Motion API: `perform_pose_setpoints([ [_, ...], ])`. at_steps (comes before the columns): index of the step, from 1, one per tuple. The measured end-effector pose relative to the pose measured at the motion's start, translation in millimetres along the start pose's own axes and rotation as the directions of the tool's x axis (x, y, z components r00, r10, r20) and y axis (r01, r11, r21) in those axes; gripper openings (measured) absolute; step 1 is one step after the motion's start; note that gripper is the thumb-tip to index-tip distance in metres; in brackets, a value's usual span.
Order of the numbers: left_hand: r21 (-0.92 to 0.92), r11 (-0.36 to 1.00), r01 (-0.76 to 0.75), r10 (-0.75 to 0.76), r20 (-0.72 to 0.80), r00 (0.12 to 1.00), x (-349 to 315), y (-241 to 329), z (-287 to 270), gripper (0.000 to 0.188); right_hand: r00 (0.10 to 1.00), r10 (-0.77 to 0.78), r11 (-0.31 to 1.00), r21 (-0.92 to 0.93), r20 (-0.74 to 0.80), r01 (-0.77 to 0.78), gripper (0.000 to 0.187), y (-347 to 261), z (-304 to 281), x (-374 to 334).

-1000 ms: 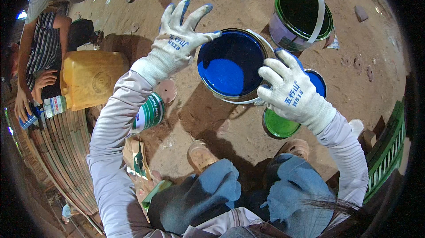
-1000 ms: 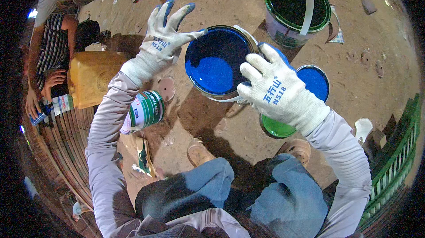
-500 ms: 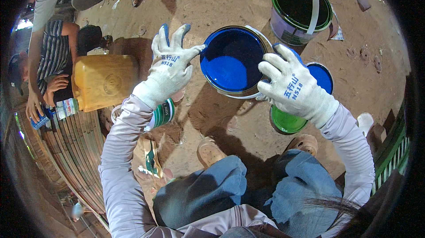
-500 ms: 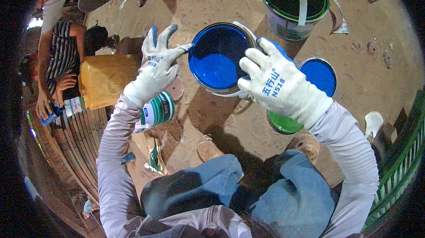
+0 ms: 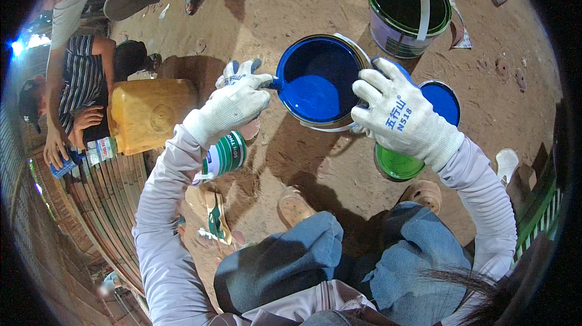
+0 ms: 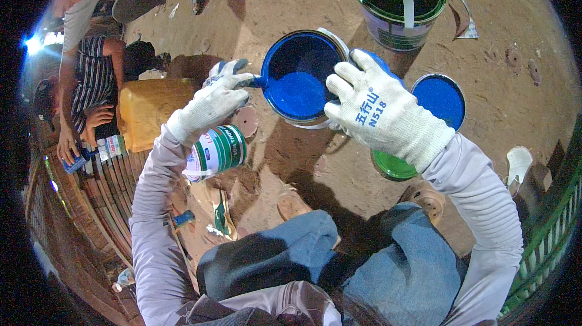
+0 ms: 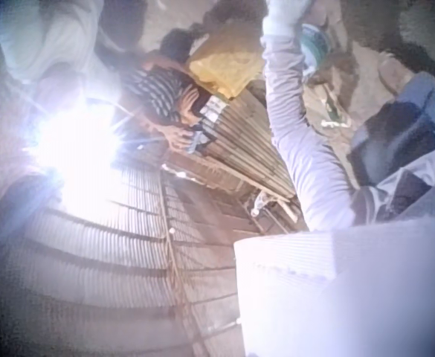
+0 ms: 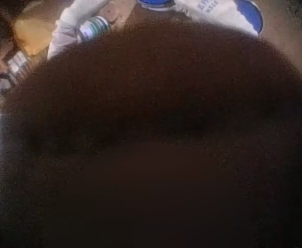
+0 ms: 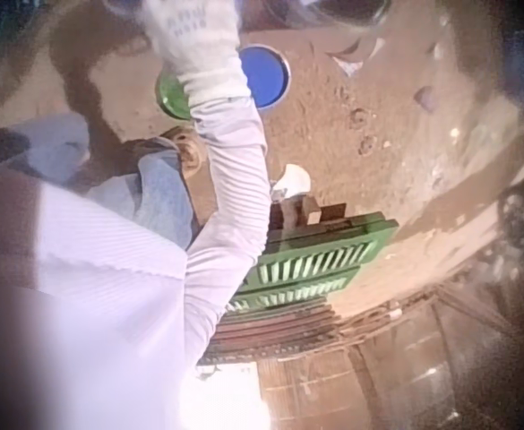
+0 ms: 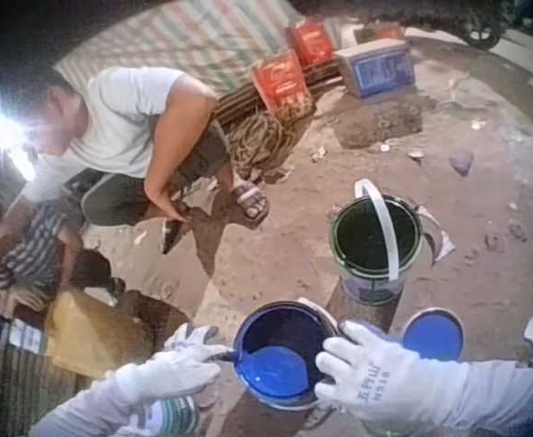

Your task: The person opens paint cans and pours green, blue, and yellow paint into a plastic cup. They handle multiple paint cans and lids, transferring paint between containers while seated on the ground.

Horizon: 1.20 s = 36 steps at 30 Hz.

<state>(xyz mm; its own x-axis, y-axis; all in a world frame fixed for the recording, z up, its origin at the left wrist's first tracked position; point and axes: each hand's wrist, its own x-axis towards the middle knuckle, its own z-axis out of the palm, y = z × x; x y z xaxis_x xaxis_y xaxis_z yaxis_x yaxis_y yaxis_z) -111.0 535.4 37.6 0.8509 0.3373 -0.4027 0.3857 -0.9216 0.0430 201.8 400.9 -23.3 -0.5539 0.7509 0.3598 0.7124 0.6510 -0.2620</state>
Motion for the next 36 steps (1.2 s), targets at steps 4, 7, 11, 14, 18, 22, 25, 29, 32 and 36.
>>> perform_pose_setpoints([
  [4, -0.189, 0.965, 0.183, -0.193, -0.033, 0.981, 4.1, 8.7, 0.5, 0.009, 0.999, -0.026, 0.998, -0.059, -0.036, 0.024, 0.014, 0.7, 0.2, -0.1],
  [7, -0.154, 0.971, 0.183, -0.197, -0.079, 0.977, 14.6, 19.3, -8.7, 0.021, 1.000, -0.004, 1.000, -0.006, -0.009, 0.004, 0.021, -0.5, 1.3, -0.3],
  [11, 0.059, 0.959, 0.277, -0.265, -0.160, 0.951, 25.1, 48.2, -12.4, 0.049, 0.998, -0.033, 0.998, -0.055, -0.057, 0.030, 0.014, -0.2, 1.8, 0.5],
  [14, 0.192, 0.957, 0.217, -0.207, -0.069, 0.976, 23.1, 60.4, -14.9, 0.044, 0.999, -0.023, 0.998, -0.052, -0.046, 0.021, 0.013, -0.7, 0.8, -0.5],
  [18, 0.142, 0.966, 0.214, -0.201, -0.099, 0.974, 17.5, 62.2, -18.8, 0.046, 0.998, -0.023, 0.999, -0.044, -0.058, 0.021, 0.014, -1.0, 2.3, -0.2],
  [22, 0.126, 0.949, 0.290, -0.258, -0.221, 0.940, 21.0, 43.6, -24.2, 0.053, 0.999, -0.021, 0.999, -0.046, -0.033, 0.020, 0.014, -0.9, 1.7, -1.1],
  [25, 0.119, 0.925, 0.360, -0.299, -0.354, 0.886, 41.3, 16.7, -18.3, 0.062, 0.998, -0.020, 0.999, -0.051, -0.063, 0.017, 0.014, -0.9, 1.0, -0.7],
  [29, 0.103, 0.932, 0.348, -0.289, -0.369, 0.883, 61.3, -10.2, -0.1, 0.067, 1.000, 0.010, 1.000, 0.014, -0.018, -0.010, 0.023, -2.5, 2.4, -1.1],
  [32, 0.070, 0.939, 0.337, -0.291, -0.364, 0.885, 62.8, -17.9, 10.2, 0.068, 1.000, 0.022, 0.999, 0.024, -0.012, -0.022, 0.024, -2.5, 3.4, -3.5],
  [36, 0.048, 0.928, 0.371, -0.332, -0.350, 0.876, 59.9, -19.9, 12.6, 0.065, 1.000, 0.019, 1.000, 0.019, -0.015, -0.019, 0.025, -0.4, 4.3, -4.6],
])
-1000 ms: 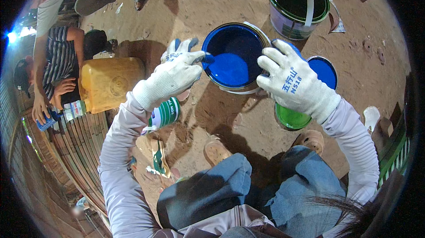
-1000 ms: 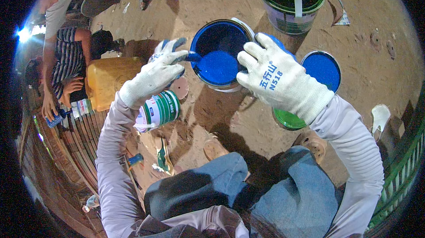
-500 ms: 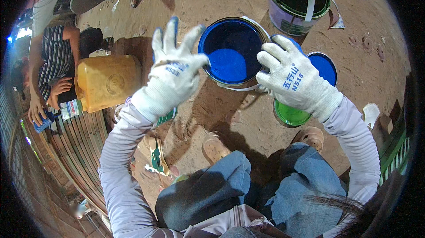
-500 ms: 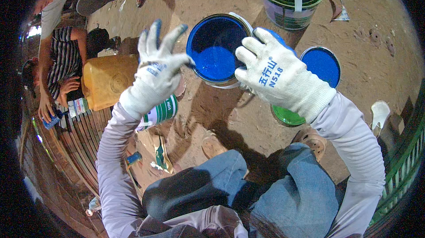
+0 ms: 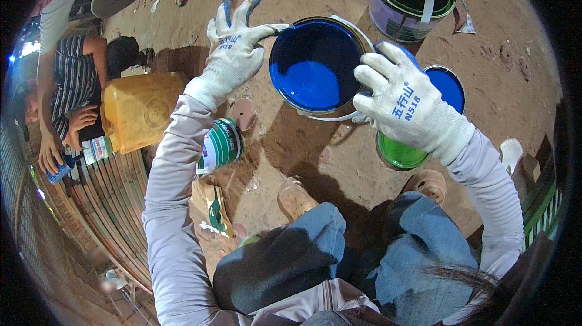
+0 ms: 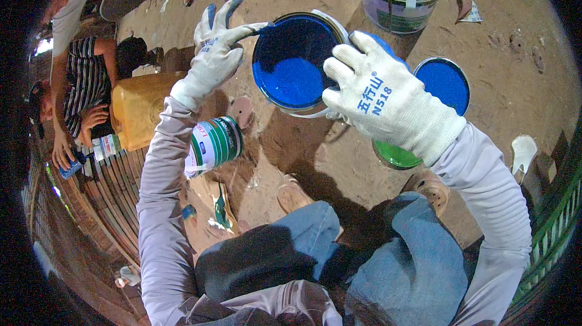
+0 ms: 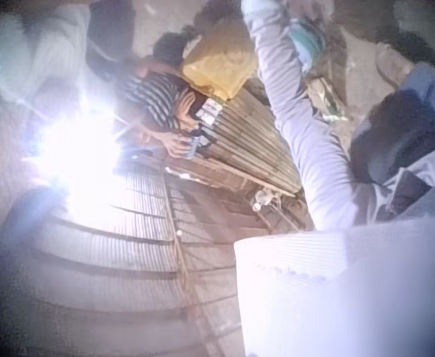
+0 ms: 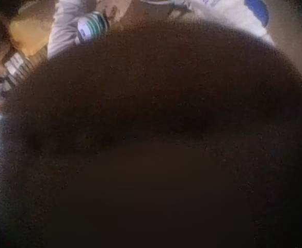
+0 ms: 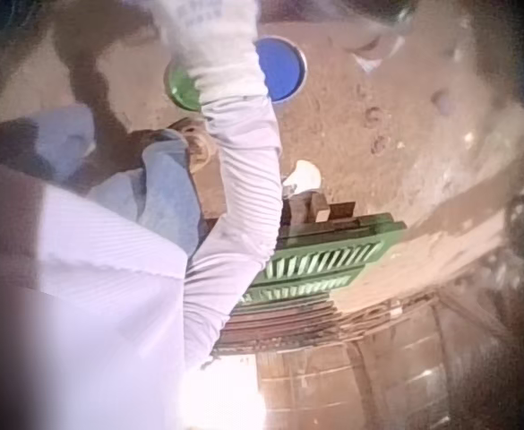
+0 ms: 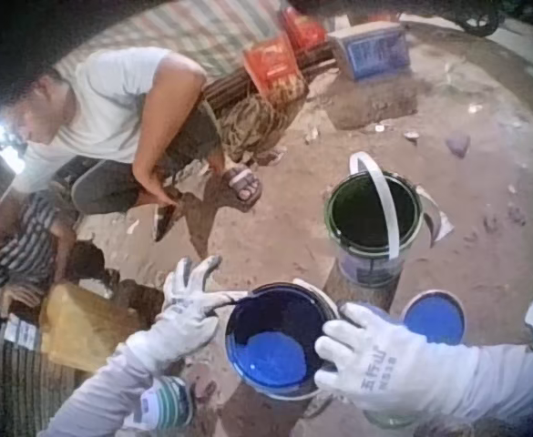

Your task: The person opens paint cans and pours green, blue, and yellow paint into a plastic cup. They handle multiple paint cans and lids, transferring paint between containers while seated on the ground.

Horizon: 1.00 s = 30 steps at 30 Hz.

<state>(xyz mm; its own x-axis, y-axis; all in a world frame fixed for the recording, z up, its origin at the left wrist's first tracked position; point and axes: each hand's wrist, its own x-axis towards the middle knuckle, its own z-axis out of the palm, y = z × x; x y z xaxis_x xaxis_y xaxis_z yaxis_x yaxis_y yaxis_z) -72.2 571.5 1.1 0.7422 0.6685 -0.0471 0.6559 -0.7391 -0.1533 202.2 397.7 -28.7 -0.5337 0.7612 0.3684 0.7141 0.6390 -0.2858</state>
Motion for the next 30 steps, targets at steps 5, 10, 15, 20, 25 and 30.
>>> perform_pose_setpoints([
  [5, 0.035, 0.971, 0.235, -0.238, 0.163, 0.958, -17.9, 14.5, -8.5, 0.052, 1.000, 0.003, 1.000, 0.015, 0.007, -0.003, 0.025, 0.4, 1.4, -0.8],
  [10, -0.013, 0.913, 0.407, -0.389, 0.267, 0.882, -31.9, 31.5, -18.6, 0.041, 0.999, 0.008, 0.999, 0.031, -0.032, -0.007, 0.026, 0.0, 4.4, -2.4],
  [15, -0.166, 0.889, 0.427, -0.370, 0.289, 0.883, -45.1, 24.3, -20.7, 0.040, 0.998, -0.022, 0.999, -0.033, -0.055, 0.021, 0.018, 0.1, 2.2, -3.7],
  [20, -0.284, 0.953, 0.101, -0.030, 0.245, 0.969, -62.8, 5.1, -17.2, 0.027, 0.998, -0.021, 0.998, -0.063, -0.067, 0.017, 0.016, -1.4, 0.2, -3.7],
  [25, -0.391, 0.914, -0.110, 0.122, 0.007, 0.993, -71.0, 10.6, -23.1, 0.010, 0.999, 0.013, 1.000, -0.016, -0.042, -0.013, 0.026, -5.1, 1.8, -2.9],
  [30, -0.516, 0.850, 0.105, -0.012, 0.180, 0.984, -56.0, 33.6, -34.1, 0.036, 1.000, 0.003, 0.999, -0.032, -0.023, -0.004, 0.025, -4.9, 2.9, -3.3],
])
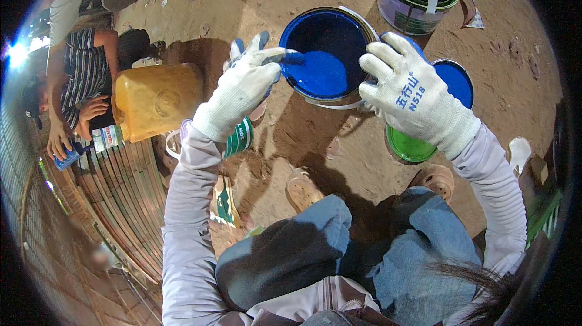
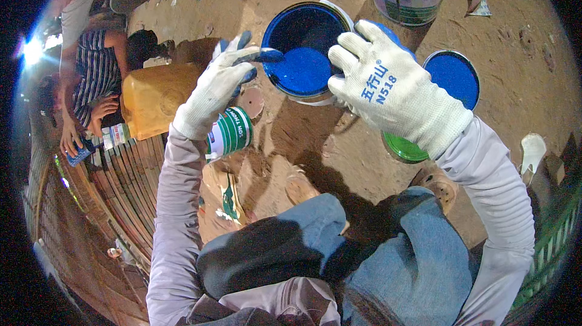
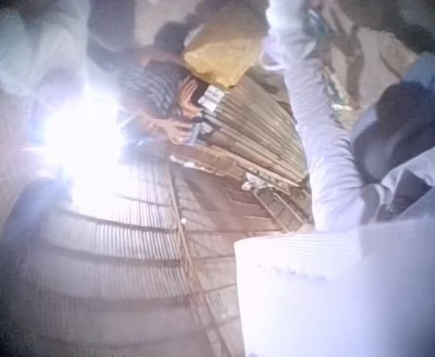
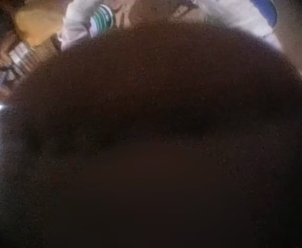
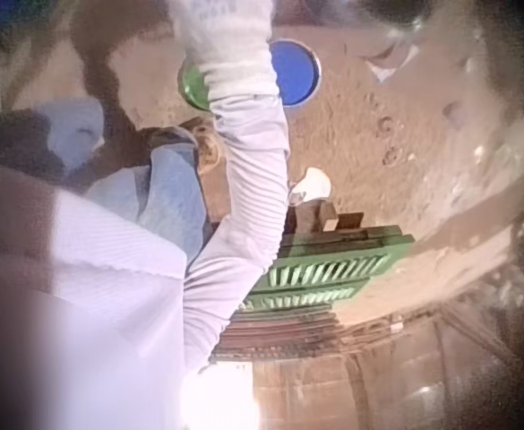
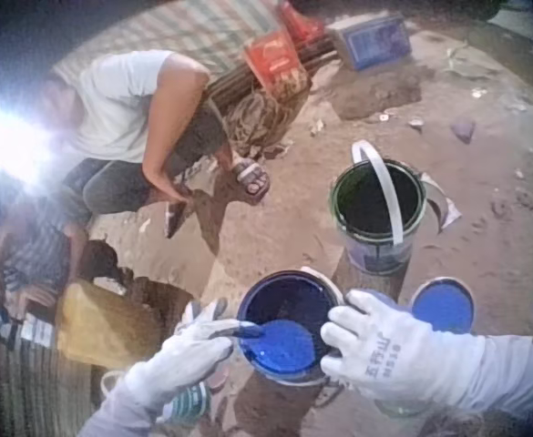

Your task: The person opens paint cans and pours green, blue, and yellow paint into a plastic cup. They handle multiple paint cans and lids, transferring paint between containers while seated on the ground.

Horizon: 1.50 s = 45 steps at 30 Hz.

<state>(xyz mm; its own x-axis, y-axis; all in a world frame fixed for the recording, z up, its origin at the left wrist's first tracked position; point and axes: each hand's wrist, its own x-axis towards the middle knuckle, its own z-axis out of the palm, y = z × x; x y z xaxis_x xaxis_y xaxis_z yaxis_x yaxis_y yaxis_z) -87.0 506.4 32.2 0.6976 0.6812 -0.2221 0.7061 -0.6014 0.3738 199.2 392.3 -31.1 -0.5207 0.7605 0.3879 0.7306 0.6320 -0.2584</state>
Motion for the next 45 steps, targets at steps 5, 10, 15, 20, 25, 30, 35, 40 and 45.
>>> perform_pose_setpoints([
  [5, 0.524, 0.849, 0.073, -0.112, 0.043, 0.993, 14.9, 21.1, 6.7, 0.045, 0.998, -0.010, 1.000, 0.008, -0.060, 0.010, 0.024, -0.4, 0.6, 1.5],
  [10, 0.656, 0.748, -0.100, 0.073, 0.068, 0.995, 10.0, 25.4, -7.4, 0.041, 1.000, 0.008, 1.000, 0.001, -0.014, -0.008, 0.024, -1.3, -1.6, 0.8],
  [15, 0.506, 0.862, 0.014, 0.076, -0.155, 0.985, 35.9, -1.0, -14.2, 0.050, 1.000, 0.016, 1.000, -0.011, 0.004, -0.016, 0.024, -0.8, -1.4, 1.6],
  [20, 0.455, 0.886, 0.084, -0.013, -0.157, 0.988, 58.4, -27.6, 2.4, 0.059, 1.000, 0.007, 1.000, 0.006, -0.021, -0.007, 0.025, -0.5, -0.6, 1.5],
  [25, 0.493, 0.862, 0.119, -0.028, -0.187, 0.982, 63.0, -29.3, 11.0, 0.035, 1.000, 0.020, 1.000, 0.007, -0.004, -0.020, 0.025, 0.0, 0.2, -0.3],
  [30, 0.497, 0.818, 0.291, -0.248, -0.153, 0.957, 52.2, -16.3, 11.2, 0.036, 0.998, -0.013, 1.000, -0.006, -0.056, 0.013, 0.018, 2.0, 0.5, 1.0],
  [35, 0.334, 0.817, 0.470, -0.458, -0.121, 0.881, 27.1, -9.9, 12.6, 0.042, 0.999, -0.010, 1.000, 0.007, -0.045, 0.011, 0.019, 2.5, -1.0, -0.4],
  [40, 0.326, 0.905, 0.272, -0.291, 0.008, 0.957, 2.2, -26.3, 14.7, 0.039, 0.998, 0.004, 0.999, 0.033, -0.067, -0.002, 0.027, 0.1, 0.9, -3.7],
  [45, -0.171, 0.951, 0.258, -0.279, -0.109, 0.954, -16.7, -22.7, 21.9, 0.037, 0.999, 0.026, 0.999, 0.027, -0.048, -0.025, 0.026, -2.0, 1.5, -4.0],
])
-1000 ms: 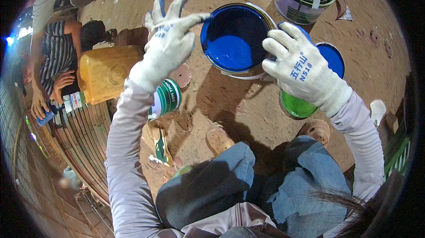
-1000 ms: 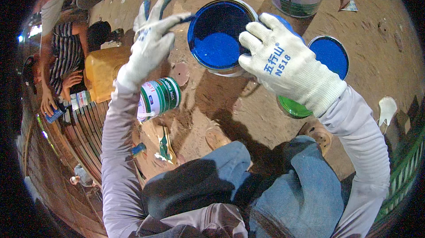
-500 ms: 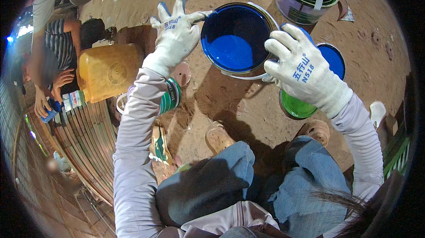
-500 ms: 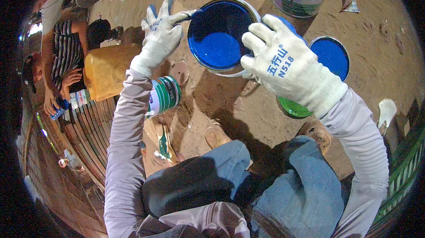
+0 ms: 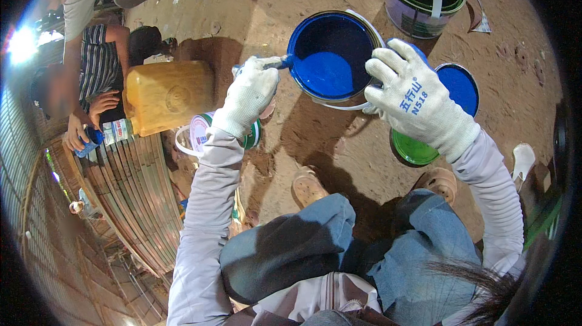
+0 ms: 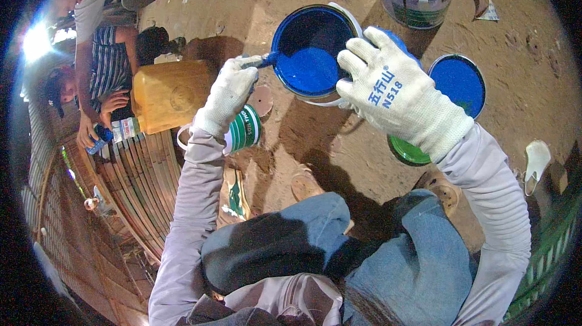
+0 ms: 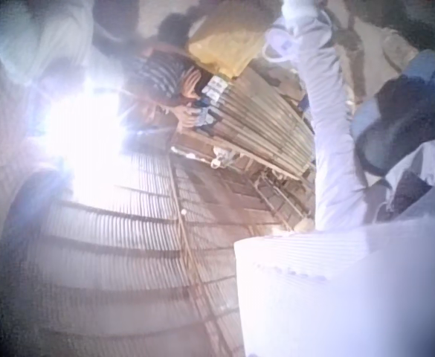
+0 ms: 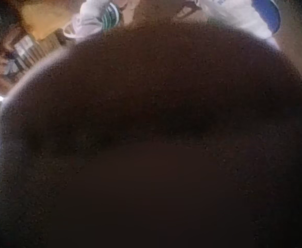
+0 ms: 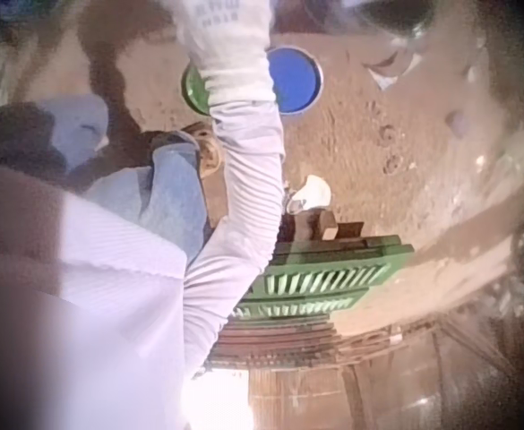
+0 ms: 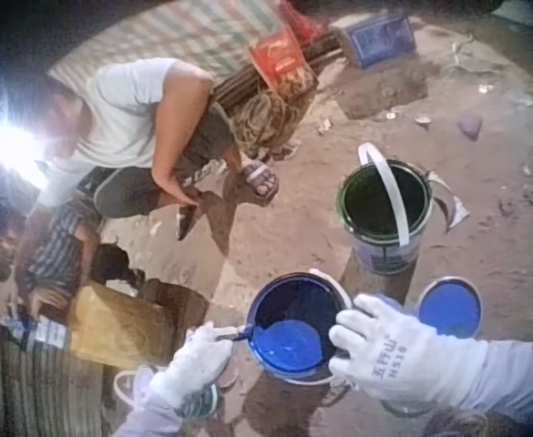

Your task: The person opens paint cans and pours green, blue, and yellow paint into a plastic cup. They handle multiple paint cans and lids, transferring paint between containers while seated on the ground.

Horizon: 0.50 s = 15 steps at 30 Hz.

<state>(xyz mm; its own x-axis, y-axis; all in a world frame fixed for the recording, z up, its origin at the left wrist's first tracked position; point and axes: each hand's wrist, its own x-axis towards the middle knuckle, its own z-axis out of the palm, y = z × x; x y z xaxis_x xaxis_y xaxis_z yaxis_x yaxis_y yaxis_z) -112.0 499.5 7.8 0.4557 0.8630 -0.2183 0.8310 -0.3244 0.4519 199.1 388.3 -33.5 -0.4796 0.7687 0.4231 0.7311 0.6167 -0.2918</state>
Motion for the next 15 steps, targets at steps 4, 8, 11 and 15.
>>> perform_pose_setpoints([
  [4, -0.199, 0.908, 0.370, -0.351, 0.125, 0.928, -7.1, 8.0, -2.6, 0.034, 1.000, 0.012, 1.000, 0.001, 0.028, -0.012, 0.025, -0.8, -0.7, -0.5],
  [8, -0.245, 0.897, 0.367, -0.345, 0.130, 0.929, -10.8, 6.8, -7.3, 0.033, 1.000, 0.011, 1.000, -0.012, -0.015, -0.011, 0.023, -1.2, 0.9, 0.4],
  [11, -0.283, 0.936, 0.210, -0.190, 0.097, 0.977, -14.3, 6.1, -11.9, 0.029, 1.000, 0.016, 1.000, -0.006, 0.001, -0.016, 0.022, -0.9, 1.0, 0.2],
  [15, 0.177, 0.972, -0.155, 0.118, 0.207, 0.971, 4.0, 17.0, -21.8, 0.035, 1.000, 0.014, 1.000, 0.008, -0.017, -0.014, 0.024, -0.7, 1.9, -0.8],
])
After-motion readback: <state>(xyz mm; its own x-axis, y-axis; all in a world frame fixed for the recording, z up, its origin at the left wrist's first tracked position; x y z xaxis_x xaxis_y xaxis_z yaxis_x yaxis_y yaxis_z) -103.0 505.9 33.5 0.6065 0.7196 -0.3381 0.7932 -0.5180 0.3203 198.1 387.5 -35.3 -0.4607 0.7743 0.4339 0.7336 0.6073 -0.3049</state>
